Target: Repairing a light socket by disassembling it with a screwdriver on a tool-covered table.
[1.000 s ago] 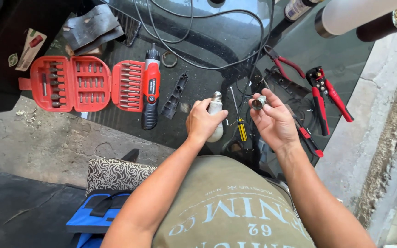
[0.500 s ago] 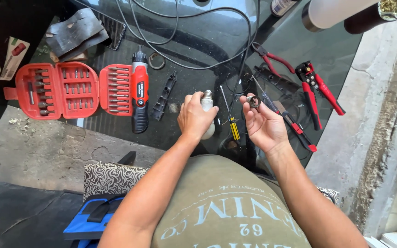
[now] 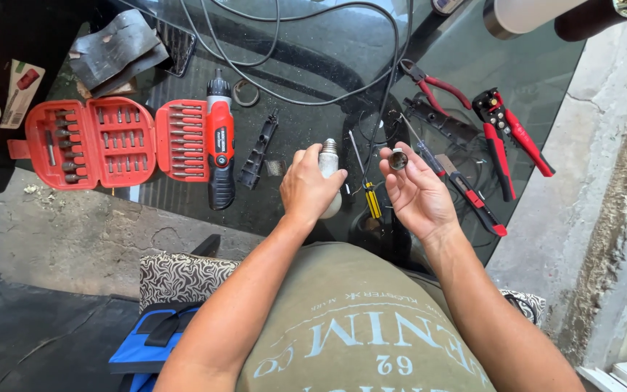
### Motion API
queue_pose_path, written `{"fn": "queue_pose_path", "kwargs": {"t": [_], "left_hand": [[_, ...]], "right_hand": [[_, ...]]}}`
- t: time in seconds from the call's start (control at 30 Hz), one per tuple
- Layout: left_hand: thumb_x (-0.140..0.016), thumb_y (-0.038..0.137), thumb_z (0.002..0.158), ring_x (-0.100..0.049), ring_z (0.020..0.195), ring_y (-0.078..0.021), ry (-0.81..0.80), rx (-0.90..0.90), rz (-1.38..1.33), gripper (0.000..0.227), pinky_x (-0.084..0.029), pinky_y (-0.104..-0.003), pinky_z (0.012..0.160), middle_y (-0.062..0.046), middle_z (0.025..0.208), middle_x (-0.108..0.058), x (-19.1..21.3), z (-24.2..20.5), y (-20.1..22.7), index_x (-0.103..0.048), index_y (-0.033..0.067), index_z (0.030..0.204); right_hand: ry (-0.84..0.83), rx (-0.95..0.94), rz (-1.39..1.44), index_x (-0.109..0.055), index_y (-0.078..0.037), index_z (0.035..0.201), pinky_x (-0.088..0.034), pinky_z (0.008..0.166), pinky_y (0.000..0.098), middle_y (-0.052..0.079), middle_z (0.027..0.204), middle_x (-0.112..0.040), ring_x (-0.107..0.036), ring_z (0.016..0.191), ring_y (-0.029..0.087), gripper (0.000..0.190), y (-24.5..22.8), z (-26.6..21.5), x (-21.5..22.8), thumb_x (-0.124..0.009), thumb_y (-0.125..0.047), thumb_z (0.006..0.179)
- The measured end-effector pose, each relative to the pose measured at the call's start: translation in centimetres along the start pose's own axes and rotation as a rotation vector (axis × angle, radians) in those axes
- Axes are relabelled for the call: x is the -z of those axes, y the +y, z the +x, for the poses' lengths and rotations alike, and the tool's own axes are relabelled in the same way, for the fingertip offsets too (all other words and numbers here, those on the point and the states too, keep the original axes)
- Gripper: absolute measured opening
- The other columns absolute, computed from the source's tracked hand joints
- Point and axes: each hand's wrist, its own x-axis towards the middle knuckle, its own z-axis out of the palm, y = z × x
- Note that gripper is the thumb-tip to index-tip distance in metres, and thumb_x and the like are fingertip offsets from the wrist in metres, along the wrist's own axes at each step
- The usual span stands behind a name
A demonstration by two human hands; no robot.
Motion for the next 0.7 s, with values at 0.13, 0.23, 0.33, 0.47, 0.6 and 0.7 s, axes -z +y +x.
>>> {"fn": "queue_pose_path", "kwargs": {"t": [0.13, 0.23, 0.33, 0.47, 0.6, 0.7], "left_hand": [[-0.079, 0.035, 0.081, -0.064, 0.117, -0.0379, 0.013, -0.014, -0.007, 0.07, -0.053, -0.052, 0.092, -0.015, 0.127, -0.062, -0.46, 0.43, -0.49, -0.055, 0.0098, 0.142], [-0.08, 0.035, 0.081, -0.065, 0.116, -0.0374, 0.021, 0.002, -0.025, 0.07, -0.054, -0.051, 0.092, -0.015, 0.126, -0.063, -0.63, 0.64, -0.58, -0.056, 0.0102, 0.142], [-0.079, 0.033, 0.08, -0.065, 0.116, -0.039, 0.021, -0.004, -0.037, 0.07, -0.053, -0.052, 0.092, -0.016, 0.126, -0.063, -0.42, 0.36, -0.33, -0.056, 0.0086, 0.141], [-0.08, 0.032, 0.081, -0.063, 0.118, -0.0408, 0.035, -0.037, -0.048, 0.071, -0.053, -0.054, 0.092, -0.016, 0.129, -0.06, -0.13, 0.01, -0.02, -0.055, 0.0069, 0.142], [-0.08, 0.029, 0.082, -0.06, 0.121, -0.0407, 0.046, -0.075, -0.035, 0.071, -0.052, -0.053, 0.093, -0.016, 0.132, -0.057, -0.1, -0.13, 0.02, -0.053, 0.0071, 0.143], [-0.08, 0.028, 0.082, -0.059, 0.122, -0.041, 0.074, -0.118, -0.015, 0.07, -0.051, -0.054, 0.094, -0.016, 0.132, -0.056, -0.11, -0.32, 0.07, -0.054, 0.0071, 0.143]], "right_hand": [[-0.011, -0.003, -0.001, -0.057, -0.004, 0.141, -0.065, 0.088, 0.0373, 0.026, 0.134, -0.064, -0.071, 0.112, 0.035, 0.043, -0.02, 0.25, 0.14, -0.057, -0.004, 0.098], [-0.025, -0.001, -0.002, -0.056, -0.004, 0.142, -0.065, 0.088, 0.0374, 0.026, 0.135, -0.064, -0.071, 0.112, 0.035, 0.044, -0.03, 0.36, 0.12, -0.057, -0.003, 0.098], [-0.039, -0.005, -0.008, -0.055, -0.004, 0.143, -0.065, 0.088, 0.0374, 0.026, 0.135, -0.063, -0.071, 0.112, 0.034, 0.045, 0.03, 0.39, 0.22, -0.056, -0.003, 0.098], [-0.046, -0.02, 0.013, -0.053, -0.003, 0.144, -0.065, 0.087, 0.0374, 0.026, 0.135, -0.063, -0.071, 0.11, 0.034, 0.046, 0.07, 0.75, 0.76, -0.054, -0.002, 0.099], [-0.052, -0.022, 0.013, -0.053, -0.002, 0.145, -0.065, 0.087, 0.0368, 0.026, 0.135, -0.063, -0.071, 0.11, 0.034, 0.046, 0.01, 0.79, 0.7, -0.054, -0.002, 0.099], [-0.053, -0.017, 0.004, -0.053, -0.001, 0.144, -0.065, 0.087, 0.0366, 0.027, 0.135, -0.063, -0.071, 0.11, 0.034, 0.046, 0.01, 0.91, 0.79, -0.054, -0.002, 0.099]]}}
